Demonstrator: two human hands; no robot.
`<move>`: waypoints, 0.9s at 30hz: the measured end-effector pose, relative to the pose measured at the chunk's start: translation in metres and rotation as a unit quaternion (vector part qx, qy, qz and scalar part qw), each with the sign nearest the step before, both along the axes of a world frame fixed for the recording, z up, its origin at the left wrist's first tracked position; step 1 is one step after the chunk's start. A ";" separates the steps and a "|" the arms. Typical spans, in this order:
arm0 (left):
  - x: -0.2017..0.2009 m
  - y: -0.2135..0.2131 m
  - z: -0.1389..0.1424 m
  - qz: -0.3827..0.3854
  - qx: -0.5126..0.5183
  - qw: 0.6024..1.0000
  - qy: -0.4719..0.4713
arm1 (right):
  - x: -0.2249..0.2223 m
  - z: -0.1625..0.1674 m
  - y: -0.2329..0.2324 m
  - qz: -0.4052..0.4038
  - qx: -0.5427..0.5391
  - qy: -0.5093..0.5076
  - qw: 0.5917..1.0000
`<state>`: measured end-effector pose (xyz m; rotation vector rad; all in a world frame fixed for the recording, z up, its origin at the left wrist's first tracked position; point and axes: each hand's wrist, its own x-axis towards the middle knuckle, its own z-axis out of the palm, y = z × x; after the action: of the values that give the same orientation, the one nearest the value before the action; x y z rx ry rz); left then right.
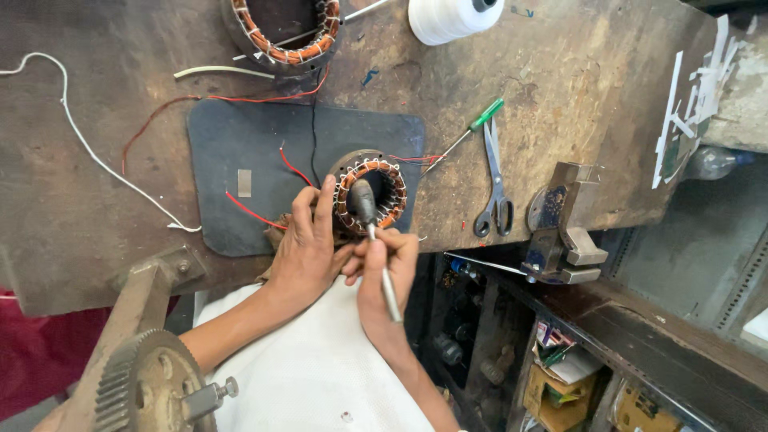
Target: The person secures copper windings on a motor stator using white thread, then cuts the thread and wires with scissors. They retrieve a hammer from a drawer and tap the stator to seat the windings, repeating the process on a second stator.
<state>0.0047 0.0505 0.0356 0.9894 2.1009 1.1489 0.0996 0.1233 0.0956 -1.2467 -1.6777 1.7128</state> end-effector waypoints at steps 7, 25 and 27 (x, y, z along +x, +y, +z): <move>-0.013 0.000 0.023 0.026 0.005 0.998 0.052 | 0.005 0.013 0.030 0.059 0.025 -0.052 0.997; 0.082 0.087 0.121 -0.147 0.226 0.963 0.002 | 0.392 0.048 0.349 -0.407 0.380 -0.096 0.825; 0.125 0.134 0.151 -0.229 0.294 0.927 0.032 | 0.439 0.021 0.400 -0.380 0.324 -0.155 0.852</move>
<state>0.1294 0.1845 0.1866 1.6986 1.4467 1.5275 0.5387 0.5232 0.1167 -1.5647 -1.4183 0.4360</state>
